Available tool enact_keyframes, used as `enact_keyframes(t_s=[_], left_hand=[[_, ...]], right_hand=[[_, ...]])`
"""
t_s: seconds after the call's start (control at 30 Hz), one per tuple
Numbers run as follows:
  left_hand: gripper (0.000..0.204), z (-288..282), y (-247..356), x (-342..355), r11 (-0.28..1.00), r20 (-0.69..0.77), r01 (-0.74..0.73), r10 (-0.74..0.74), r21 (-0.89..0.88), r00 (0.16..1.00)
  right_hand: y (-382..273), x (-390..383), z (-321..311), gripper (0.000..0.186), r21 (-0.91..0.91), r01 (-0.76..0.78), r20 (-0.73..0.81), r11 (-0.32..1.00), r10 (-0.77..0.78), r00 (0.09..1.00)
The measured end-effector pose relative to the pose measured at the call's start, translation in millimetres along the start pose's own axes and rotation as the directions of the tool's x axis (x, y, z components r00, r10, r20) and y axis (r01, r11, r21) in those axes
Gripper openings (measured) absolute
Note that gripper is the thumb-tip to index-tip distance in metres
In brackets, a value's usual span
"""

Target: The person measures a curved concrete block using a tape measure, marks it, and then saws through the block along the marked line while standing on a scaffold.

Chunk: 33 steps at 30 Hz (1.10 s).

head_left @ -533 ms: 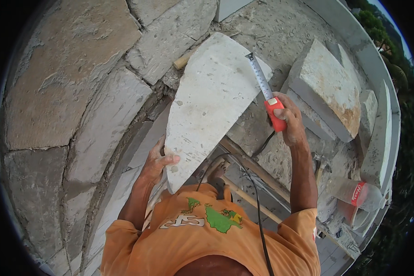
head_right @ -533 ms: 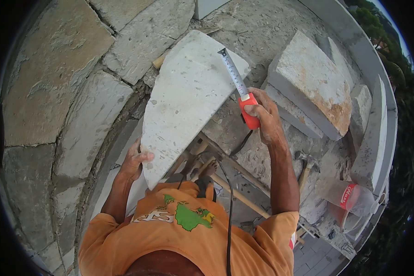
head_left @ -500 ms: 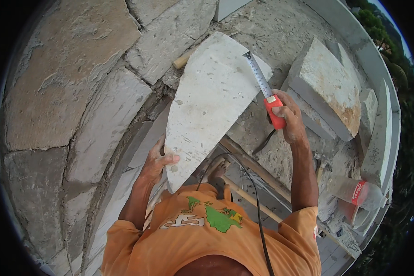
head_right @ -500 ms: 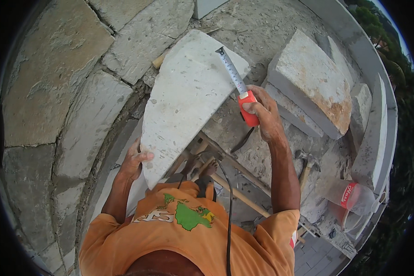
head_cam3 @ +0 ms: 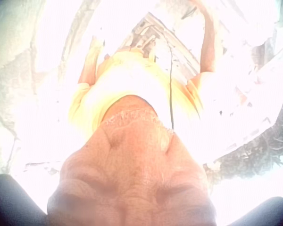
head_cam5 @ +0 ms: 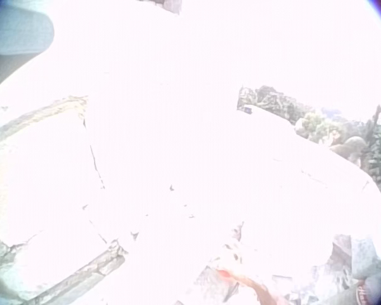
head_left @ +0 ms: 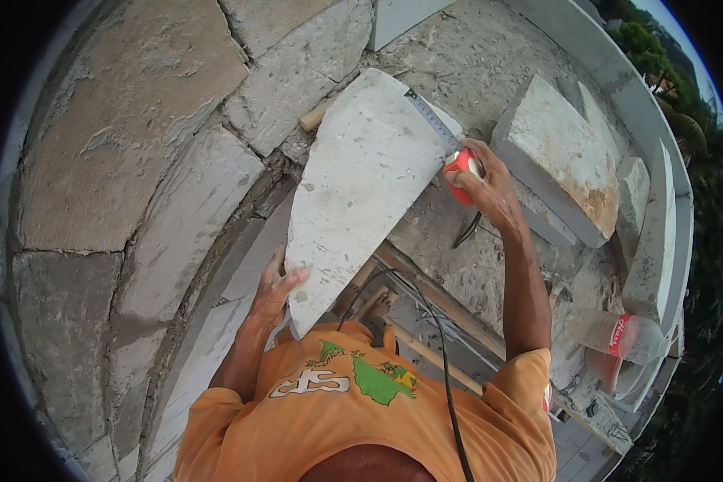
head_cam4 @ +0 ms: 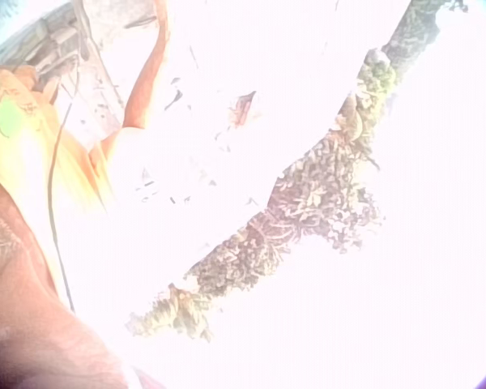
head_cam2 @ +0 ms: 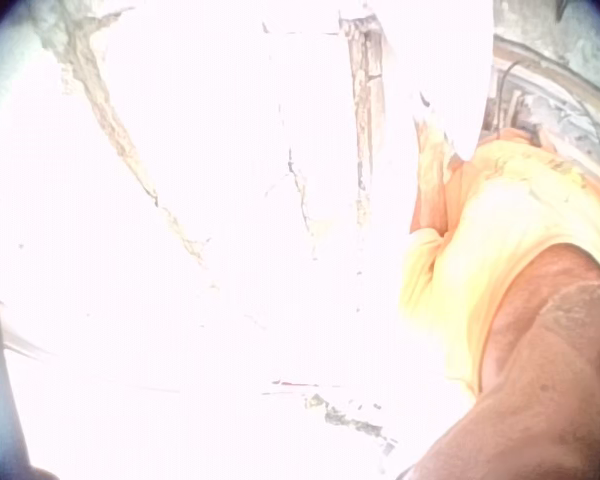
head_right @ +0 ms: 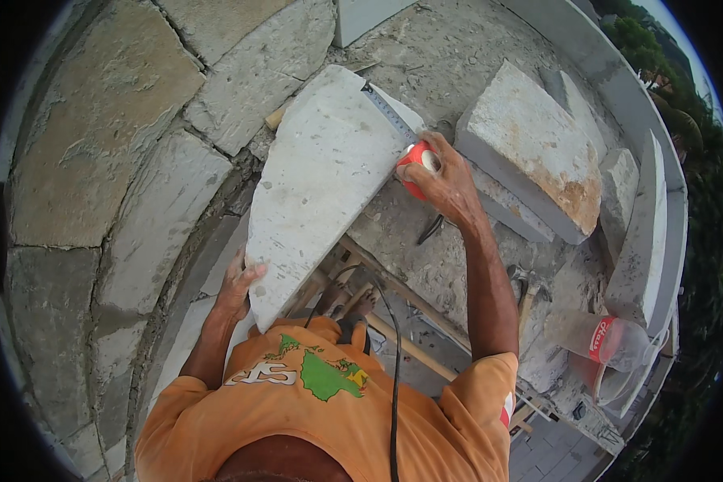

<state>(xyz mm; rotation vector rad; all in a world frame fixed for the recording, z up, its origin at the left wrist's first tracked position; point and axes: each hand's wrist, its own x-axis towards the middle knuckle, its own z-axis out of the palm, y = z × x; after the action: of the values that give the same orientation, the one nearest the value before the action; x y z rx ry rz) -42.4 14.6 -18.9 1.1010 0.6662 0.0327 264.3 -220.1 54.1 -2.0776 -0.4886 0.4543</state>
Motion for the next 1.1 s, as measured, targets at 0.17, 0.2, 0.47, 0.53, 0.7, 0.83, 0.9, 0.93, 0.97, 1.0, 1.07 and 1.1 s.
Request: enact_keyframes(t_s=[0.17,0.2,0.47,0.53,0.7,0.83,0.9,0.93,0.97,1.0,1.07,1.1], left_hand=[[0.112,-11.2,-8.3,4.4,0.987,0.085,-0.082,0.095,-0.137,0.992],[0.112,-17.3,-10.3,5.7,0.987,0.092,-0.082,0.095,-0.136,0.991],[0.073,-0.4,79.6,35.0,0.562,0.022,-0.515,0.661,0.647,0.750],[0.066,29.5,109.9,65.7,0.396,0.168,-0.618,0.736,0.679,0.656],[0.058,97.8,153.6,163.3,-0.080,0.564,-0.779,0.737,0.621,0.373],[0.045,116.2,150.9,216.7,-0.295,0.753,-0.776,0.574,0.557,0.323],[0.038,119.5,147.6,226.5,-0.307,0.778,-0.777,0.527,0.549,0.342],[0.032,120.0,146.8,231.3,-0.316,0.796,-0.774,0.480,0.548,0.367],[0.032,119.9,146.5,236.2,-0.319,0.801,-0.778,0.477,0.541,0.362],[0.029,119.5,147.2,241.4,-0.332,0.816,-0.779,0.449,0.531,0.365],[0.025,120.3,150.8,247.7,-0.346,0.834,-0.785,0.415,0.515,0.364],[0.024,121.8,154.1,248.4,-0.382,0.837,-0.762,0.396,0.524,0.377]], right_hand=[[-0.4,2.4,1.8,0.083,-0.054,0.009,-0.004,0.998,-0.009,1.000],[3.2,3.0,1.6,0.083,-0.059,0.020,-0.012,0.998,-0.021,1.000],[-2.7,-4.5,0.8,0.078,-0.072,0.064,0.031,0.995,-0.062,0.998],[-0.1,-5.7,-1.2,0.075,-0.004,0.096,0.072,0.995,-0.095,0.993],[-7.5,-9.2,-8.7,0.075,-0.059,0.121,0.076,0.991,-0.117,0.990],[-10.2,-8.9,-10.3,0.077,-0.101,0.128,0.085,0.987,-0.119,0.989],[-9.9,-10.5,-10.7,0.076,-0.109,0.126,0.078,0.986,-0.118,0.990],[-9.8,-10.6,-11.3,0.075,-0.114,0.125,0.079,0.986,-0.117,0.990],[-8.8,-10.7,-11.5,0.075,-0.114,0.123,0.072,0.986,-0.115,0.991],[-7.6,-10.6,-11.8,0.077,-0.139,0.135,0.073,0.981,-0.126,0.989],[-2.2,-10.7,-11.0,0.078,-0.161,0.142,0.068,0.977,-0.133,0.989],[2.7,-11.3,-9.6,0.079,-0.229,0.179,0.027,0.957,-0.178,0.984]])
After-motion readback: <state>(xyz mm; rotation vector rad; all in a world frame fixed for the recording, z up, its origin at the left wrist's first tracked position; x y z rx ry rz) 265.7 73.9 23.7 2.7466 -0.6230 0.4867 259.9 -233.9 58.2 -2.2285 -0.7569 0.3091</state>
